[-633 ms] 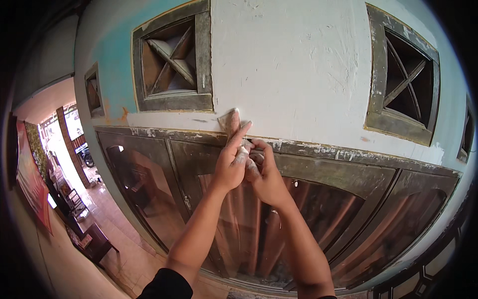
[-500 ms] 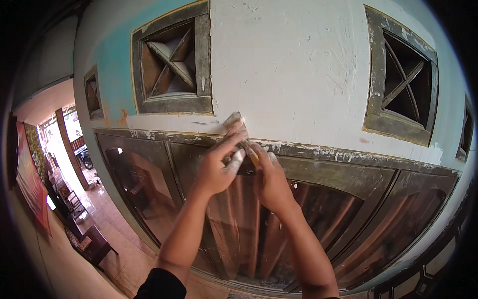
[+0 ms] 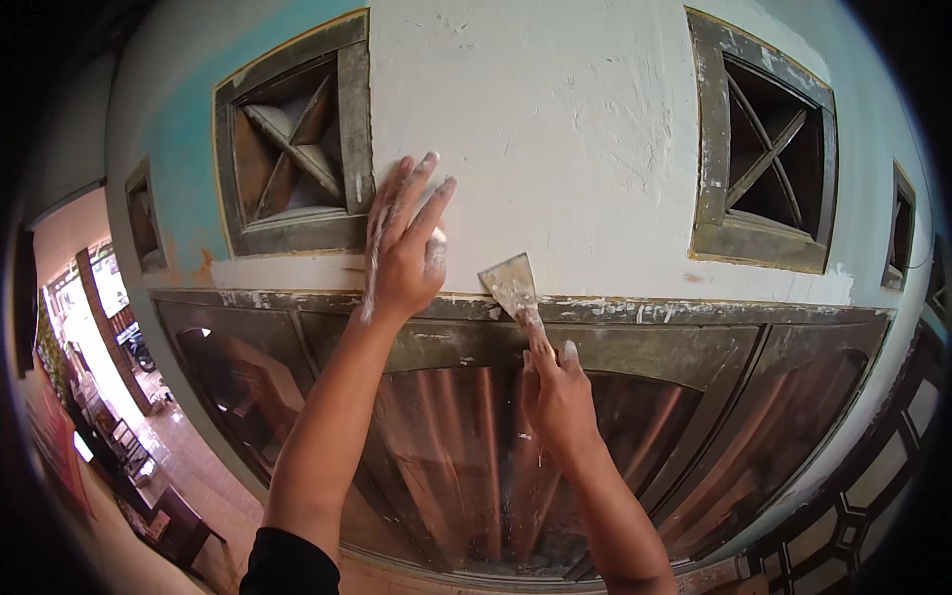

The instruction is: Apply and smooth wall putty or plaster around window frames and cabinet edges using a scraper.

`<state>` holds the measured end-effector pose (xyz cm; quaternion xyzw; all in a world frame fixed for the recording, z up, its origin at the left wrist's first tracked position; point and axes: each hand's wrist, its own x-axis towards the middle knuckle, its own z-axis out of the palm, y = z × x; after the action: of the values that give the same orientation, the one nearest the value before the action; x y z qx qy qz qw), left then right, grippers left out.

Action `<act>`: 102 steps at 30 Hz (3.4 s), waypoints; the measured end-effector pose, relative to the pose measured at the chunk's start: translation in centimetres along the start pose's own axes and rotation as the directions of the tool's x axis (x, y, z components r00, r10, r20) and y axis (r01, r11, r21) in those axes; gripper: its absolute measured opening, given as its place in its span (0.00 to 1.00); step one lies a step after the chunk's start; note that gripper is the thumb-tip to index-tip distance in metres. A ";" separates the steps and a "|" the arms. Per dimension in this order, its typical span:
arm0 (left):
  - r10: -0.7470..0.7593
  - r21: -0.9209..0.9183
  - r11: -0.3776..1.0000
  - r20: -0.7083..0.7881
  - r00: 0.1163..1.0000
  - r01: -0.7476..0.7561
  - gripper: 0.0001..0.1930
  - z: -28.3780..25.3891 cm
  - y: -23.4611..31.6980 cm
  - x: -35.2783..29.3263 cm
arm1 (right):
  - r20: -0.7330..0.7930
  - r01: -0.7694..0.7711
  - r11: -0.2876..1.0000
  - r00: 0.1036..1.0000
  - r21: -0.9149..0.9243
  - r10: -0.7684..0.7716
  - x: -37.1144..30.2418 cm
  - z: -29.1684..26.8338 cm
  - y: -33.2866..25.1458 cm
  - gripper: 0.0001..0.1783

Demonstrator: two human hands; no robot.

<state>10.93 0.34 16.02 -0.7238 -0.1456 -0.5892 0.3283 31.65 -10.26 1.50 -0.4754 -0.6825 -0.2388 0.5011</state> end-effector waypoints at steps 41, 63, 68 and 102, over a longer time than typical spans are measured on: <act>0.009 0.254 0.964 0.276 0.961 -0.082 0.30 1.8 3.2 0.0 | -0.073 -0.137 0.990 0.988 -0.026 0.135 -1.0 -3.7 3.7 0.33; -0.113 0.289 0.954 0.092 0.989 0.082 0.29 6.5 8.9 1.9 | -0.039 -0.234 0.962 0.972 -0.140 0.230 -3.3 -7.6 7.6 0.32; -0.146 0.288 0.950 0.070 0.987 0.120 0.29 6.6 8.3 1.6 | -0.007 -0.202 0.947 0.978 -0.249 0.207 -2.1 -7.3 7.7 0.32; -0.178 0.305 0.936 -0.020 0.984 0.176 0.30 7.8 9.1 2.0 | -0.042 -0.228 0.956 0.974 -0.185 0.224 0.6 -8.8 9.2 0.31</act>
<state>22.82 -1.69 14.43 -0.6507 -0.3007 -0.5838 0.3813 43.79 -13.12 4.07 -0.5931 -0.5928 -0.2487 0.4848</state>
